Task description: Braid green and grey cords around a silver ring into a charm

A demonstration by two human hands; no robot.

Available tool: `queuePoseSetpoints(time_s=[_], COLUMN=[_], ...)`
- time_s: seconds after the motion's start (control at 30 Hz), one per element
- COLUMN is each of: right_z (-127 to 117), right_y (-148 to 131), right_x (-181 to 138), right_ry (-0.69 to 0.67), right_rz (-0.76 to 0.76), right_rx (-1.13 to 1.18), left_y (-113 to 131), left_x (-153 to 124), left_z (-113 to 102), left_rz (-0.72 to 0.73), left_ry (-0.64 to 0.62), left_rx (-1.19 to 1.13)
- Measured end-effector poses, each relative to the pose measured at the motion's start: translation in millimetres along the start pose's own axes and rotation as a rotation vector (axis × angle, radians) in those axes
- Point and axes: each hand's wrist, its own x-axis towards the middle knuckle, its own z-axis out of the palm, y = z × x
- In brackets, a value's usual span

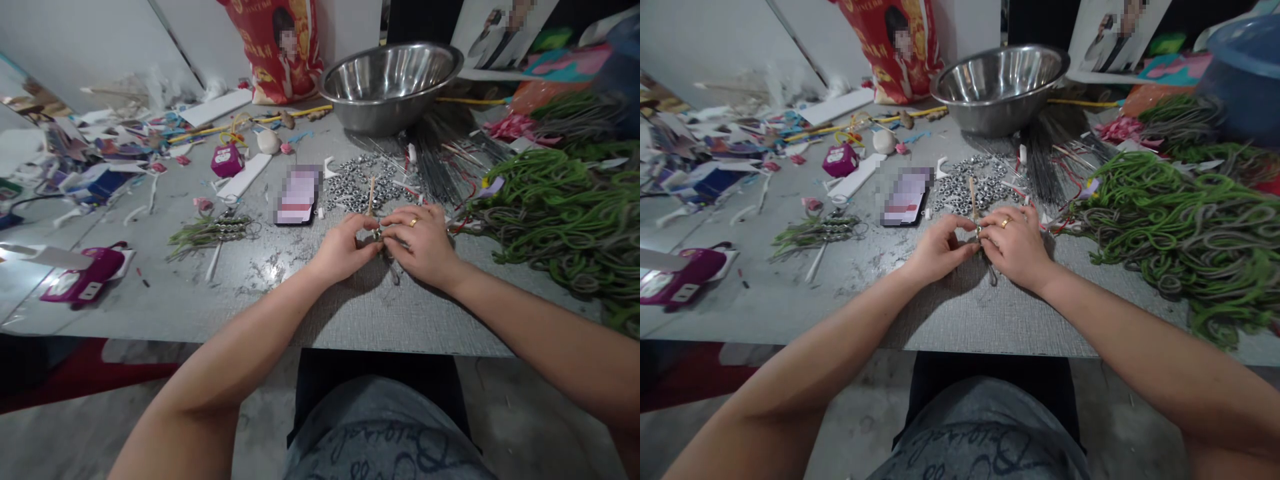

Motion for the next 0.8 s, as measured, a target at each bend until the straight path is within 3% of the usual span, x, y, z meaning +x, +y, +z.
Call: queuePoseSetpoints(time_s=[0.17, 0.5, 0.6, 0.8], right_z=[2, 1, -5, -9], right_y=[4, 6, 4, 1], right_x=[-1, -1, -2, -6], right_ry=[-0.026, 0.006, 0.006, -0.151], right_rz=[0.058, 0.085, 0.031, -0.118], right_rx=[0.110, 0.173, 0.102, -0.025], left_y=[-2, -1, -2, -4], left_x=[0, 1, 1, 1], left_z=[2, 0, -2, -1], left_rz=[0.069, 0.049, 0.048, 0.076], left_ry=[-0.009, -0.030, -0.063, -0.167], left_rx=[0.031, 0.051, 0.094, 0.220])
